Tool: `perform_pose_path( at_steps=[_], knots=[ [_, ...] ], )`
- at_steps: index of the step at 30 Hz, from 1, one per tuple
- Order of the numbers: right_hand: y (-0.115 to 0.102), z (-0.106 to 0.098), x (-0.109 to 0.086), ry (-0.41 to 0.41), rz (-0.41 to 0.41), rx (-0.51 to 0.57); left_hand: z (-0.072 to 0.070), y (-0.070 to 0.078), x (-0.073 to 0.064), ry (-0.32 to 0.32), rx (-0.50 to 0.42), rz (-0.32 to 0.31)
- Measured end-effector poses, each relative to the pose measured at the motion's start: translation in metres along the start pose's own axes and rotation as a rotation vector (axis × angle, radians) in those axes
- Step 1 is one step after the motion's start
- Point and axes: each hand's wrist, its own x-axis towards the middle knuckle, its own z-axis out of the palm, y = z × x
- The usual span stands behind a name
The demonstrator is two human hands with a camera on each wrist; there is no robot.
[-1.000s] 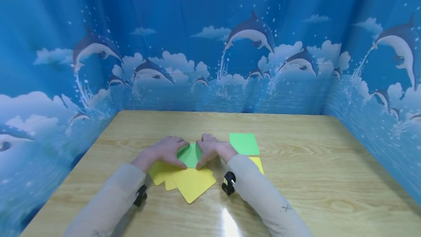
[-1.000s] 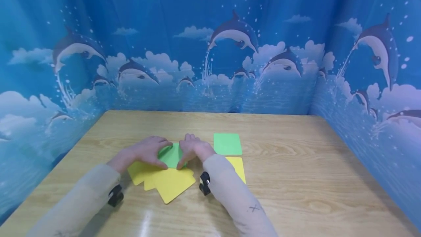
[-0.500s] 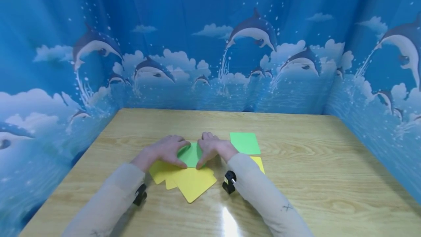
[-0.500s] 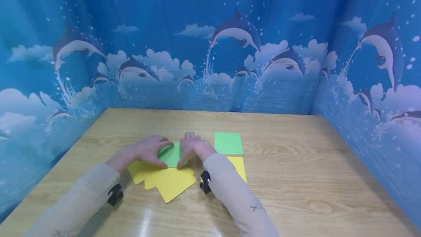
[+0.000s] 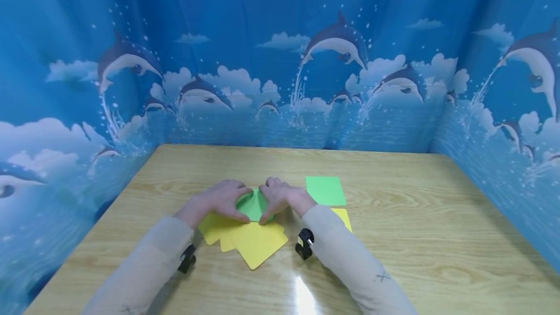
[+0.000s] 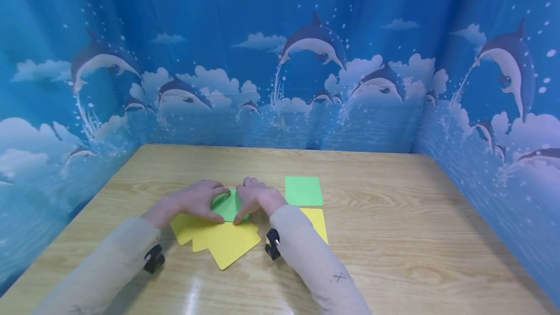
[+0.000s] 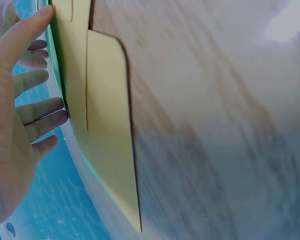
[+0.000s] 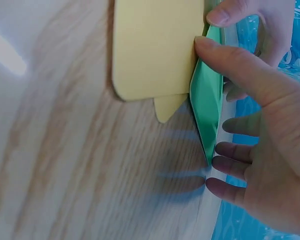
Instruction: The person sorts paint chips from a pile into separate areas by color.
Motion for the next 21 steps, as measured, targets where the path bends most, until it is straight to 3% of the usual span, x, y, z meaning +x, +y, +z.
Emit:
perform_pose_path(
  at_steps=[9,21],
  knots=[
    [-0.0015,-0.0015,0.0016,-0.002,0.006,0.010,0.0023,-0.0009,0.0000,0.016,0.013,0.029],
    [-0.0029,0.0002,0.0056,0.000,-0.027,-0.008,0.0064,-0.0044,-0.0029,0.015,-0.016,0.017]
  ],
)
